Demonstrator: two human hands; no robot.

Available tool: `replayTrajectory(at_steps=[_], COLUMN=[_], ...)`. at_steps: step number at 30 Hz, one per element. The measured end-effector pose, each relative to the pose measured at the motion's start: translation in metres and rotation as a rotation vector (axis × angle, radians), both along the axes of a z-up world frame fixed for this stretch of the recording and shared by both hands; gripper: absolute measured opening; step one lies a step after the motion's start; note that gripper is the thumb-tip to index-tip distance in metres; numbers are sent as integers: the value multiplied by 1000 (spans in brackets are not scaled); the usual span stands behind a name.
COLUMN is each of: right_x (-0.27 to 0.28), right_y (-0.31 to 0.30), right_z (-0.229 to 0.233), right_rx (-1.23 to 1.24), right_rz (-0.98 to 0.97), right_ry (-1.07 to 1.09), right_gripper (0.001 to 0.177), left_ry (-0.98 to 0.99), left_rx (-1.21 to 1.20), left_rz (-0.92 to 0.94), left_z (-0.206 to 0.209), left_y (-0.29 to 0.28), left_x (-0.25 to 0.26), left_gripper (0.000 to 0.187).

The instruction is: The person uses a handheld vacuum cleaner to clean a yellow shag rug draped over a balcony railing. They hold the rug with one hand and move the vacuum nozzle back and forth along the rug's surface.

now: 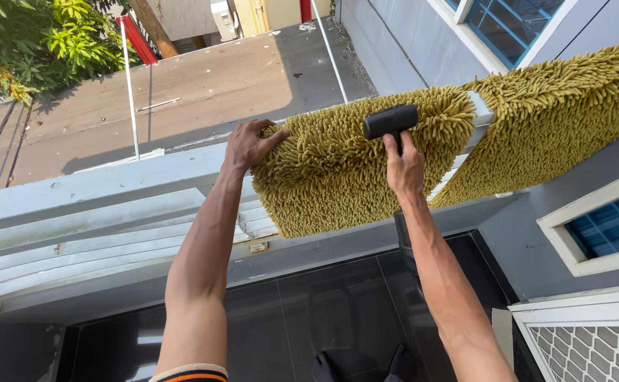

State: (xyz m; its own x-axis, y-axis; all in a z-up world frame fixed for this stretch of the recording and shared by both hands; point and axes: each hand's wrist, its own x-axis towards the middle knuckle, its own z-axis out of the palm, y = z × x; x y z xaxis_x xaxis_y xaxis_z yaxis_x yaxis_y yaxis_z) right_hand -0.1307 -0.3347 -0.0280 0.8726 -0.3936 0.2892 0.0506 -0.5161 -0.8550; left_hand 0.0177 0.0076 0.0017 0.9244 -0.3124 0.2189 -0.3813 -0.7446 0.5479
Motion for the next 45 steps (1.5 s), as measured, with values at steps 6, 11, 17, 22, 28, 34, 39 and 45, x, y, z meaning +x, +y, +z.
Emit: replayTrajectory(at_steps=[6,11,17,22,28,34,39,45], right_x=[-8,-17,-41,-54,-19,-5,-15,-27], right_y=[23,30,32,41,56,80,83,70], right_z=[-23,-75,-115,-96,-17,-22,-57,-94], right_rx=[76,72,84,85,79,86,105,64], right_rz=[-34,-66,-41,-50,-30,-35,-26,41], right_ry=[-32,-16,112,7,-123,-54,-91,3], right_gripper=[89,88,83,74,74,76,73,78], left_ry=[-30,-23,-35,-80,-406,-460,-147,33], left_rx=[30,20,53,15,-64,-41,22,84], left_rz=[0,6,0,-10,71,488,465,405], left_z=[8,12,2,-5,-13,-17,-5,-7], left_y=[0,-1,-1,-1,2,0,-2,-3], left_x=[-9,-11,-4,2,0,-12,-19,-7], left_gripper=[85,82,83,83,47,32,42,55])
